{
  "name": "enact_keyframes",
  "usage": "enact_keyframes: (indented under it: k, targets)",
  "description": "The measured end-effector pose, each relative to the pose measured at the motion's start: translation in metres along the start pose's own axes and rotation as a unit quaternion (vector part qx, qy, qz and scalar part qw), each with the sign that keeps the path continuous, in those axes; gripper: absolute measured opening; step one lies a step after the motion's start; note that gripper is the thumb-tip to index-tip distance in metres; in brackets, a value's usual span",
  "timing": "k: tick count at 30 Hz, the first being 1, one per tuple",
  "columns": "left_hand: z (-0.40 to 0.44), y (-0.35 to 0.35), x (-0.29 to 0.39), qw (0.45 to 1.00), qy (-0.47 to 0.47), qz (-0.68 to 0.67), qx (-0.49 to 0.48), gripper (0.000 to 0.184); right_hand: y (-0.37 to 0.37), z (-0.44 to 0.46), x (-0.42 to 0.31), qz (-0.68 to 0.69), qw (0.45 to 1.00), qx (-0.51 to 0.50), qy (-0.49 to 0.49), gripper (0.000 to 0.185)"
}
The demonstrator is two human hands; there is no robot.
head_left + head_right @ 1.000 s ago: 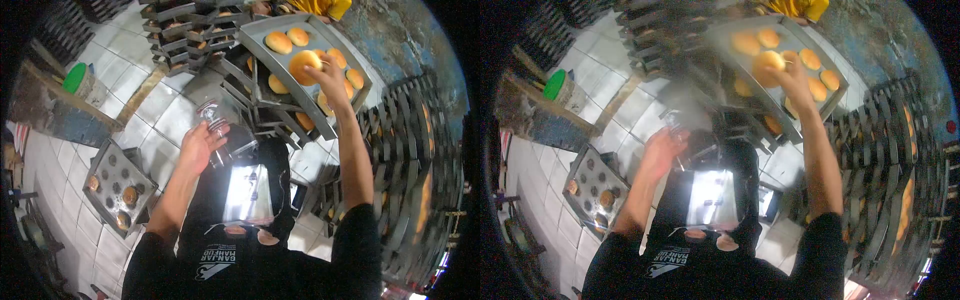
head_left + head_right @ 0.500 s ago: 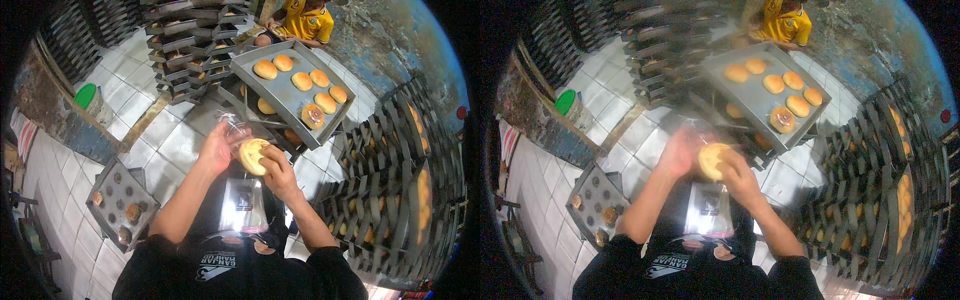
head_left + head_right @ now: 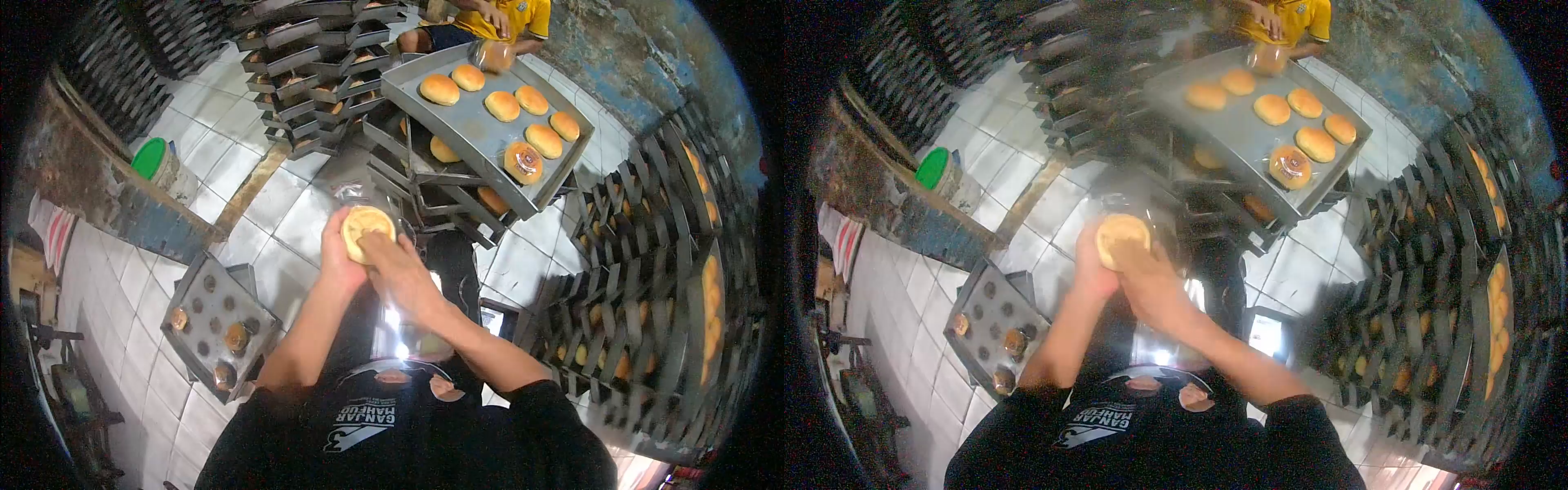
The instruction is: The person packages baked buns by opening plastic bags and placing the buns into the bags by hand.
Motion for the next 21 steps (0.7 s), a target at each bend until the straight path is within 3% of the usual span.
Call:
enact_keyframes:
  k: [1, 2, 6, 8, 9, 11, 13, 15, 16, 19, 20, 21]
  targets:
    - [0.001, -0.001, 0.006, 1.000, -0.014, 0.006, -0.022, 0.039, 0.007, -0.003, 0.002, -0.002, 1.000, -0.022, 0.009, 0.063]
    - [-0.004, -0.002, -0.010, 0.997, 0.019, 0.039, 0.068, 0.035, 0.007, -0.002, 0.008, -0.057, 0.998, -0.031, 0.018, 0.063]
    - [-0.015, 0.025, -0.025, 0.976, 0.130, 0.160, 0.064, 0.041, -0.020, 0.023, 0.004, -0.122, 0.991, -0.048, 0.030, 0.061]
    - [0.012, 0.008, -0.002, 0.992, 0.118, 0.041, 0.005, 0.045, -0.023, 0.027, 0.000, -0.043, 0.999, -0.020, 0.004, 0.056]
    - [0.020, 0.005, 0.001, 0.993, 0.110, -0.021, -0.025, 0.047, -0.021, 0.031, 0.007, -0.077, 0.997, -0.026, 0.000, 0.055]
    - [0.030, 0.017, -0.021, 0.995, 0.099, -0.021, 0.027, 0.052, -0.020, 0.044, 0.019, -0.149, 0.988, -0.044, -0.010, 0.053]
    - [0.029, 0.026, -0.015, 0.988, 0.139, -0.018, 0.064, 0.053, -0.033, 0.050, 0.008, -0.066, 0.996, -0.041, -0.044, 0.038]
    - [0.021, 0.027, -0.002, 0.992, 0.110, -0.041, 0.041, 0.058, -0.047, 0.049, -0.011, 0.028, 0.996, -0.047, -0.069, 0.028]
    - [0.023, 0.025, 0.002, 0.993, 0.096, -0.069, 0.019, 0.063, -0.050, 0.046, -0.019, 0.087, 0.995, -0.052, -0.007, 0.015]
    - [0.036, 0.023, 0.000, 0.992, 0.089, -0.083, -0.016, 0.071, -0.027, 0.035, -0.006, 0.170, 0.981, -0.071, 0.060, 0.008]
    - [0.040, 0.015, -0.001, 0.995, 0.082, -0.058, -0.005, 0.070, -0.022, 0.024, -0.004, 0.283, 0.946, -0.118, 0.108, 0.007]
    - [0.046, 0.005, 0.003, 0.996, 0.080, -0.032, 0.005, 0.068, -0.026, 0.018, -0.035, 0.419, 0.884, -0.200, 0.060, 0.013]
Point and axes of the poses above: each hand's wrist, its own z-axis towards the middle knuckle, its own y-axis out of the palm, x = y × z, the point moved 5 cm from there along z, towards the middle knuckle, and after that the axes turned 15 degrees about z, right-handed, at the moved point
